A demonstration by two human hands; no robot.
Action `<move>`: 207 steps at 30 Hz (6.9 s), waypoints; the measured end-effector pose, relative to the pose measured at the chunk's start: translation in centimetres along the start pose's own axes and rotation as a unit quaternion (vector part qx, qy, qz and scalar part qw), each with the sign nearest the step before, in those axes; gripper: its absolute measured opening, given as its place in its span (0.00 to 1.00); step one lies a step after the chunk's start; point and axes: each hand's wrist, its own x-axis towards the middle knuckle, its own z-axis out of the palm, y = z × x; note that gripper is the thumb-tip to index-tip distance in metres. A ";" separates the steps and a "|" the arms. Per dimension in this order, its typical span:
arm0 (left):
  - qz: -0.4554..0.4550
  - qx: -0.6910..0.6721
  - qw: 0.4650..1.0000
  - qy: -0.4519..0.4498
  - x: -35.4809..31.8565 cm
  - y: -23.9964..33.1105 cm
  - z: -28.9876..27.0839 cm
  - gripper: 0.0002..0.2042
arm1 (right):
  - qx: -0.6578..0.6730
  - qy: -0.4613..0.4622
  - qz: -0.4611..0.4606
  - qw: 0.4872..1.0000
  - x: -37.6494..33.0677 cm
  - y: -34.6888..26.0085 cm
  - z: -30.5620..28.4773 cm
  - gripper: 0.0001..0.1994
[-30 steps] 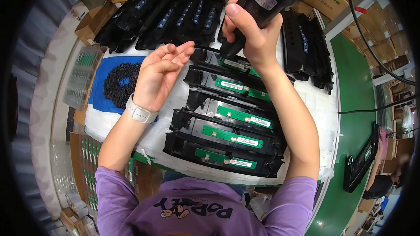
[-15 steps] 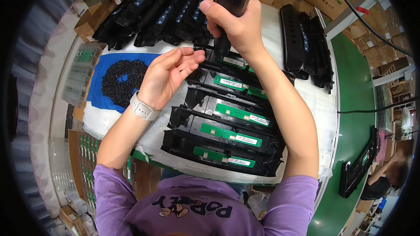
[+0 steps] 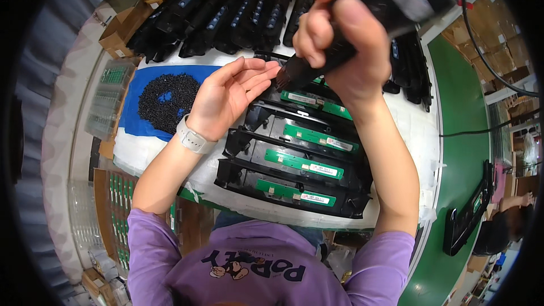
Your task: Assembling electronic components by inserting small pins and mounting circuit boards onto plastic housings.
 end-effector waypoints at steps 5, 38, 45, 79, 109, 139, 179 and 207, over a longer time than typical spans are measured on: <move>-0.044 0.020 0.996 -0.073 -0.7 -1.1 0.6 0.15 | 0.066 0.034 -0.045 0.996 -2.0 -0.8 1.3 0.19; -0.049 0.326 0.937 -0.121 -1.9 -1.8 2.0 0.07 | 0.086 0.110 -0.059 0.988 -5.0 -4.5 -0.5 0.20; -0.021 0.326 0.937 -0.126 -2.1 -2.3 1.9 0.05 | 0.095 0.095 -0.061 0.989 -5.1 -4.4 -0.4 0.21; 0.153 0.758 0.571 -0.277 1.2 -3.4 2.1 0.19 | -0.185 0.157 0.052 0.969 -4.5 -2.3 -3.1 0.13; 0.197 0.930 0.271 0.154 -8.1 7.0 -5.8 0.09 | -0.150 0.050 -0.001 0.987 -4.5 -5.8 -1.4 0.17; 0.192 0.597 0.752 0.202 -4.4 7.1 -8.9 0.09 | -0.222 0.105 0.061 0.967 -4.8 -4.7 -0.1 0.15; -0.052 0.387 0.912 -0.127 -2.7 -1.4 2.4 0.05 | 0.094 -0.028 -0.022 0.995 -4.6 -5.4 0.4 0.23; 0.088 0.106 0.989 0.046 -1.2 -0.6 0.0 0.09 | -0.203 0.071 0.040 0.976 -4.0 -0.6 -0.4 0.15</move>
